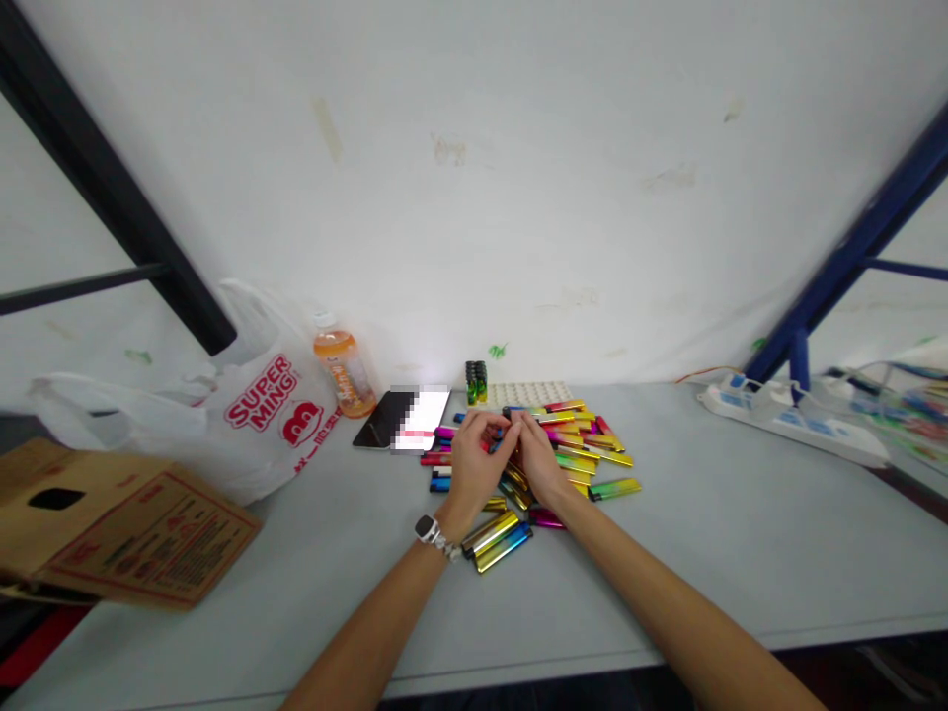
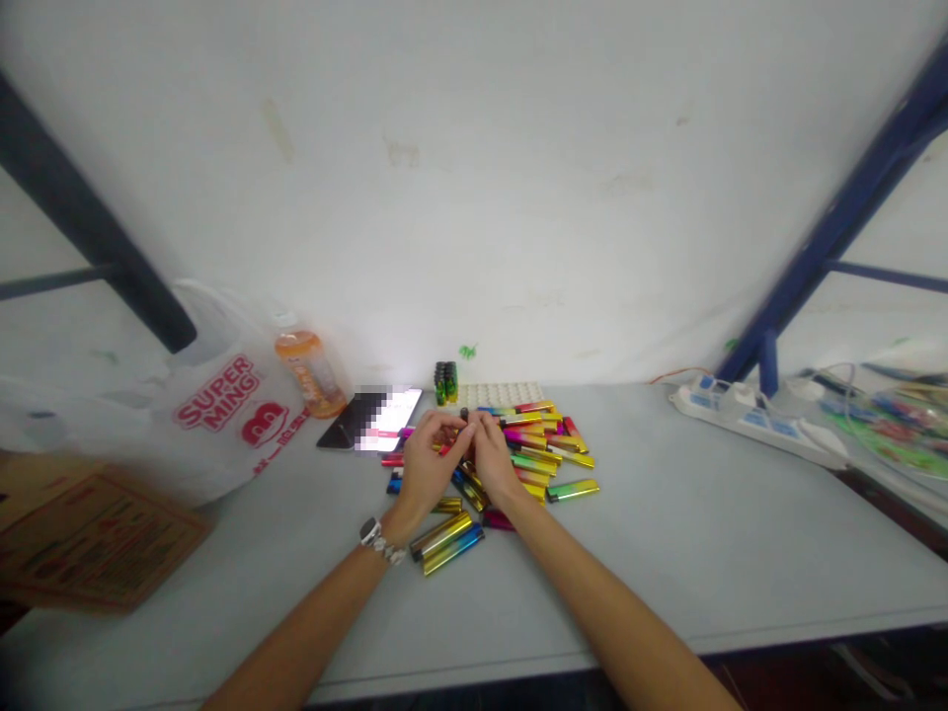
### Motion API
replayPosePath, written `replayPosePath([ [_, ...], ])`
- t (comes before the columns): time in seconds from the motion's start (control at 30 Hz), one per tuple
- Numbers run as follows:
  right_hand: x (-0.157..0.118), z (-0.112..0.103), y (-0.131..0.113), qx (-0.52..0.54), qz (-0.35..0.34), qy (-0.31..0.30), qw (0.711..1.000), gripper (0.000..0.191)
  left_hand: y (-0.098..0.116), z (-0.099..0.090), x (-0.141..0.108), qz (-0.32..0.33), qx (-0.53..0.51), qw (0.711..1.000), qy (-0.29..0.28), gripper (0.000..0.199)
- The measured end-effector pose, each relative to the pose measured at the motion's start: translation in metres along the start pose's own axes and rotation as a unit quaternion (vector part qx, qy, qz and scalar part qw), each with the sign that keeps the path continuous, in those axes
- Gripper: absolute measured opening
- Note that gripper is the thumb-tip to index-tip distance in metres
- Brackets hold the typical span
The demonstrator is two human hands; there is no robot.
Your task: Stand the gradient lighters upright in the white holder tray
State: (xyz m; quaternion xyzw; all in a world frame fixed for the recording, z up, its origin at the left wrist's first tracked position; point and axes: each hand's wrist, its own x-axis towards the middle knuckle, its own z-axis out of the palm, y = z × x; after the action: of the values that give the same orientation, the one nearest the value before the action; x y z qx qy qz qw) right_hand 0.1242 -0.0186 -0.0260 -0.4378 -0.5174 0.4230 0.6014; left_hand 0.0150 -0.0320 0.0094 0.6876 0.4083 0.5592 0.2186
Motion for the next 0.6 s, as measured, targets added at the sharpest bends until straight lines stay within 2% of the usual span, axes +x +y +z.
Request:
replayPosePath([
  [0.07, -0.001, 0.0, -0.003, 0.032, 0.003, 0.0, 0.999, 0.03, -0.005, 0.003, 0.002, -0.038, -0.043, 0.998, 0.011, 0.018],
  [0.2, -0.001, 0.001, -0.01, 0.031, -0.056, -0.009, 0.998, 0.03, -0.014, 0.004, 0.01, -0.091, -0.104, 0.99, 0.03, 0.025],
  [0.33, -0.001, 0.0, -0.013, 0.051, -0.07, -0.031, 0.996, 0.032, -0.017, -0.004, 0.019, -0.105, -0.12, 0.987, -0.002, 0.028],
  [0.43, 0.0, -0.001, -0.013, 0.048, -0.075, -0.039, 0.995, 0.031, -0.017, -0.013, 0.029, -0.086, -0.096, 0.99, -0.06, 0.027],
  [0.5, 0.001, -0.004, -0.012, 0.024, -0.083, -0.023, 0.996, 0.032, -0.019, -0.019, 0.039, -0.058, -0.067, 0.992, -0.092, 0.024],
  [0.6, 0.006, -0.011, -0.01, -0.029, -0.087, 0.023, 0.996, 0.036, -0.024, -0.028, 0.06, -0.021, -0.018, 0.996, -0.08, 0.021],
])
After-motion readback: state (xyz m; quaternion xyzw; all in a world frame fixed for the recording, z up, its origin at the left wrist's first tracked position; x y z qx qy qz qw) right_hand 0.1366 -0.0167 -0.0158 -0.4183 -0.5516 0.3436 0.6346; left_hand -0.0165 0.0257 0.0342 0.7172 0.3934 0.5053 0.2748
